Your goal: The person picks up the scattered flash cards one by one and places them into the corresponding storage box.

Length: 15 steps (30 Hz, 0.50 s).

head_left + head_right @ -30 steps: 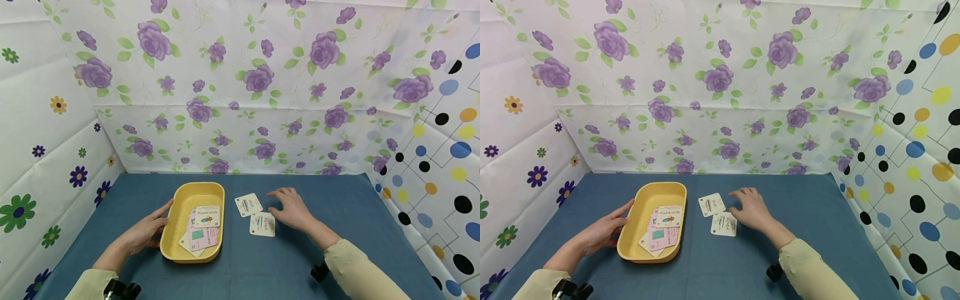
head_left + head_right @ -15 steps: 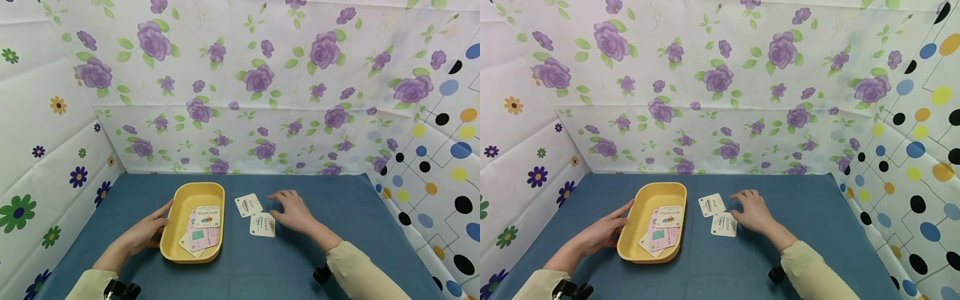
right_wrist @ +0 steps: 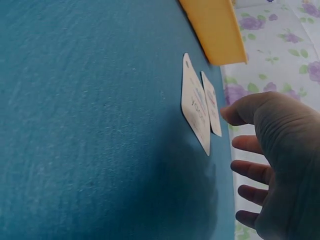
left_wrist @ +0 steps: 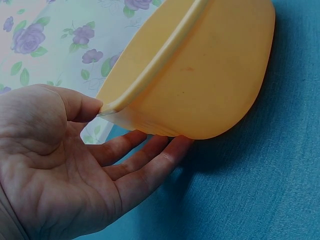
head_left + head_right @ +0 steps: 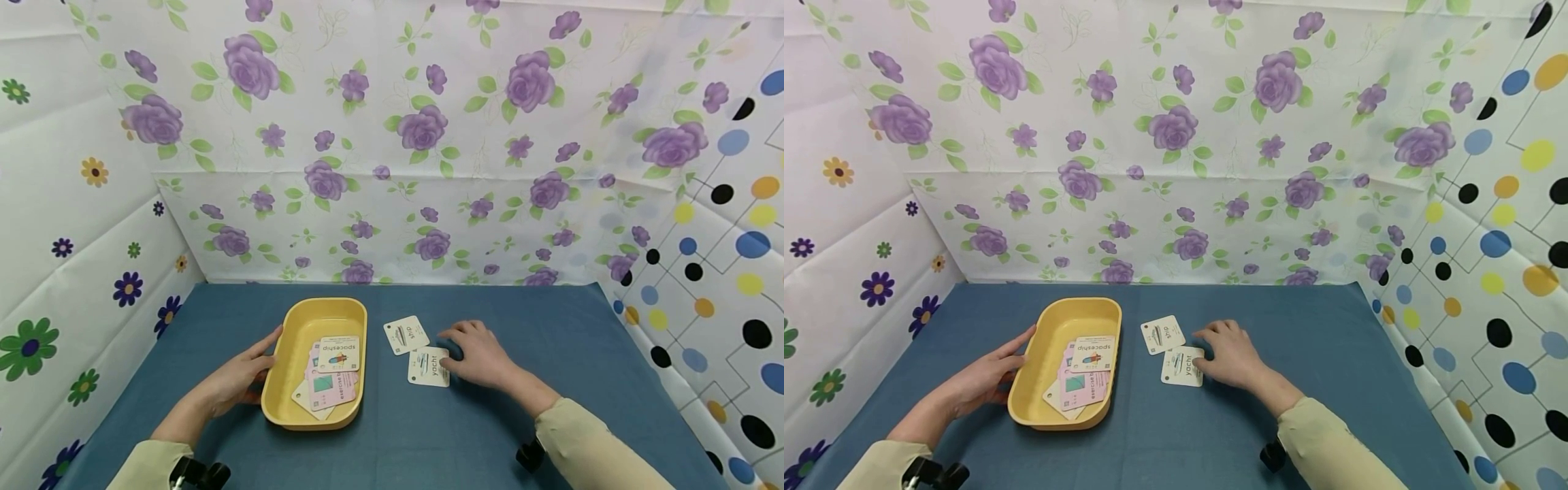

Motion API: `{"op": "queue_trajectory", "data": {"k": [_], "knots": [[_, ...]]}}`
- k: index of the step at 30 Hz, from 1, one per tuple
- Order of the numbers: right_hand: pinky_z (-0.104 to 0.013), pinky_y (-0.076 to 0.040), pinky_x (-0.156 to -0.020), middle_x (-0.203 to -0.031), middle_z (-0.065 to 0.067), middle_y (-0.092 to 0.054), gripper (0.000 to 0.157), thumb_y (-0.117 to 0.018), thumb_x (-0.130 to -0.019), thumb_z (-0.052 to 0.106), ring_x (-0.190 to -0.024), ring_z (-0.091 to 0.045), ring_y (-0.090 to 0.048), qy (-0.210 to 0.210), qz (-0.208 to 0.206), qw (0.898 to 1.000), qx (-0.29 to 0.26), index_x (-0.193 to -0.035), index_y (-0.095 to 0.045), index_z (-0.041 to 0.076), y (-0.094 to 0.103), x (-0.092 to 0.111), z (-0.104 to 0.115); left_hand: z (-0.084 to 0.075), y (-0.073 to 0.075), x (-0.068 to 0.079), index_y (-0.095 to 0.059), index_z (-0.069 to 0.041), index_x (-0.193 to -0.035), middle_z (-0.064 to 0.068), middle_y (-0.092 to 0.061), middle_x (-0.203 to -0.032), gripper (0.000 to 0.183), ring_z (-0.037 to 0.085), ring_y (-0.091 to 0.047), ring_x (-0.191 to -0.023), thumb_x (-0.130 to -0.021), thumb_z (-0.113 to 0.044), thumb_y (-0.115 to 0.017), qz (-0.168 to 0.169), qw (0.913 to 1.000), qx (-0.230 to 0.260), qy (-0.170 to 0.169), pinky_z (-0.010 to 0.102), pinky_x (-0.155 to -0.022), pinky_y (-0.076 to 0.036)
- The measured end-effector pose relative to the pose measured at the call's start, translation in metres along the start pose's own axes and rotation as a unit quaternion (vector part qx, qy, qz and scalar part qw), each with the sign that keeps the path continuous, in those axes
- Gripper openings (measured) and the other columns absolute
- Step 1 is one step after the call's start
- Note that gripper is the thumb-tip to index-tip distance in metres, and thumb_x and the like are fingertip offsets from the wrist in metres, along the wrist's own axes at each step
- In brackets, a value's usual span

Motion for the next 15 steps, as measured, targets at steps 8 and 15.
{"op": "queue_trajectory", "data": {"k": [8, 15], "knots": [[-0.063, -0.035, -0.104, -0.141, -0.010, -0.055, 0.057, -0.077, -0.090, 0.046, -0.135, -0.040, -0.042, -0.013, 0.026, 1.000, 0.001, -0.138, -0.066, 0.018, -0.009, 0.005, -0.004, -0.001, 0.000, 0.002, -0.008, -0.038, -0.166, 0.028, -0.023, -0.162, 0.065, 0.036, -0.058, -0.122, -0.111, -0.029, -0.043, -0.001, 1.0000, -0.003, -0.002, 0.053, -0.080, -0.056], [-0.061, -0.035, -0.104, -0.142, -0.008, -0.054, 0.064, -0.079, -0.086, 0.054, -0.135, -0.038, -0.041, -0.020, 0.038, 0.999, 0.004, -0.139, -0.065, 0.021, -0.014, 0.007, -0.008, -0.001, -0.001, 0.002, -0.007, -0.038, -0.166, 0.027, -0.022, -0.162, 0.065, 0.037, -0.057, -0.124, -0.111, -0.029, -0.043, 0.001, 1.0000, -0.001, -0.002, 0.053, -0.080, -0.056]]}}
Point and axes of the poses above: each hand's wrist, its own x-axis away from the middle knuckle, its own y-axis out of the back of the hand, z = x × y, the point moved 9 cm from there along -x, towards the middle knuckle
